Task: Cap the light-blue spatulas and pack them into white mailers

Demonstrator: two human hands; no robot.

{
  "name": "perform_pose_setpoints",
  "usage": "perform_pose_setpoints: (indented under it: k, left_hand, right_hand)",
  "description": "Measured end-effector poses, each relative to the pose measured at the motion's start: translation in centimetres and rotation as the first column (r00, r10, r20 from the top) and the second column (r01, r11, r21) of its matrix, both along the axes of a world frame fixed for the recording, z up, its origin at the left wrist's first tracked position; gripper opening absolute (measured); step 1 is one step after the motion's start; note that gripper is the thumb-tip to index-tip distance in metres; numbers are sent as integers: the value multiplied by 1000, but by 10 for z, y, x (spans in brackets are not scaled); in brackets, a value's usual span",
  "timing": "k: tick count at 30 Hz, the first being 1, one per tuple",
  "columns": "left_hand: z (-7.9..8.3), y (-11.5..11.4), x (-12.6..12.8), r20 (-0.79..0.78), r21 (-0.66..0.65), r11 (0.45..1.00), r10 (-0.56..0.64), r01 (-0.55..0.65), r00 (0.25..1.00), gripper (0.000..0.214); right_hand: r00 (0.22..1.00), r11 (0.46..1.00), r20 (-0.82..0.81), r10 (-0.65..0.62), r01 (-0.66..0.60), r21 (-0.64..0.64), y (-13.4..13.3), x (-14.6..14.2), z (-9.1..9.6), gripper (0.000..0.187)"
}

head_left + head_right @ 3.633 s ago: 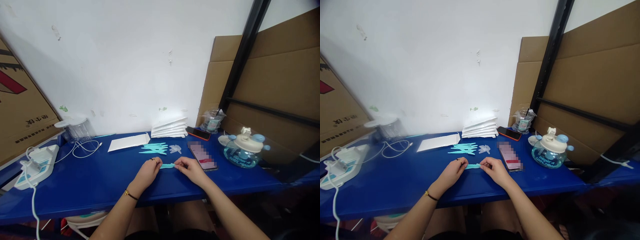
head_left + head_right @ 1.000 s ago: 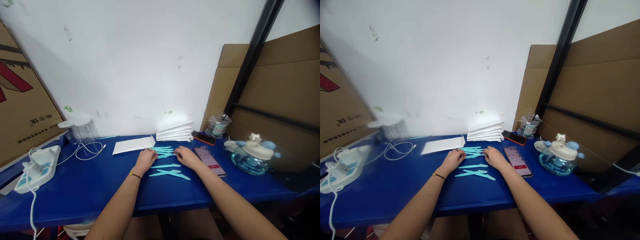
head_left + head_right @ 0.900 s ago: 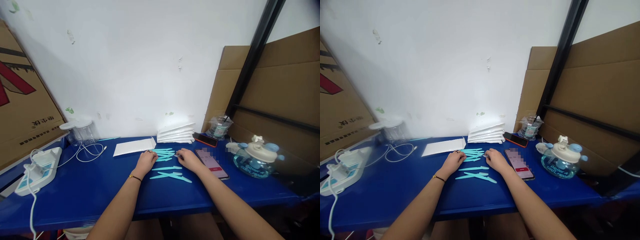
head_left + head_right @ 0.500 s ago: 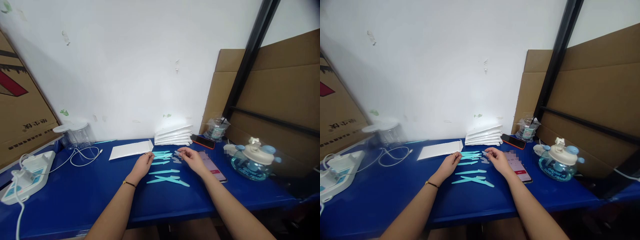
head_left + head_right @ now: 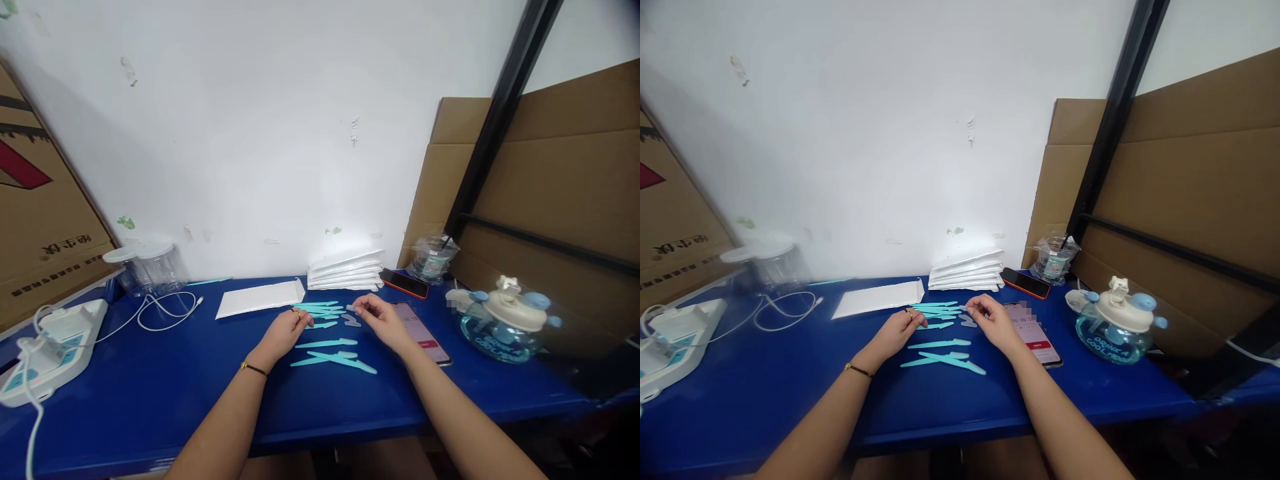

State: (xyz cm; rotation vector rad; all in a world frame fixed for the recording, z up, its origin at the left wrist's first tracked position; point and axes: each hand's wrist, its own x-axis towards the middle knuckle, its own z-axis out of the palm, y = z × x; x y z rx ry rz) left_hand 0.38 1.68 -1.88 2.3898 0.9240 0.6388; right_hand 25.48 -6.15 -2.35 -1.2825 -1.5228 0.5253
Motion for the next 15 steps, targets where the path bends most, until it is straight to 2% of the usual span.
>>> perform_pose_setpoints:
  k: [11, 15]
  left_hand:
    - [3, -5, 4, -8, 25, 999, -21, 21, 1000, 48]
    - [3, -3, 2, 11, 19, 1000, -4, 4, 1000, 47]
  right_hand:
    - [994, 999, 100, 49, -49, -8, 0, -11, -2, 19]
    - [998, 1000, 62, -11, 11, 0, 1, -5, -3, 19]
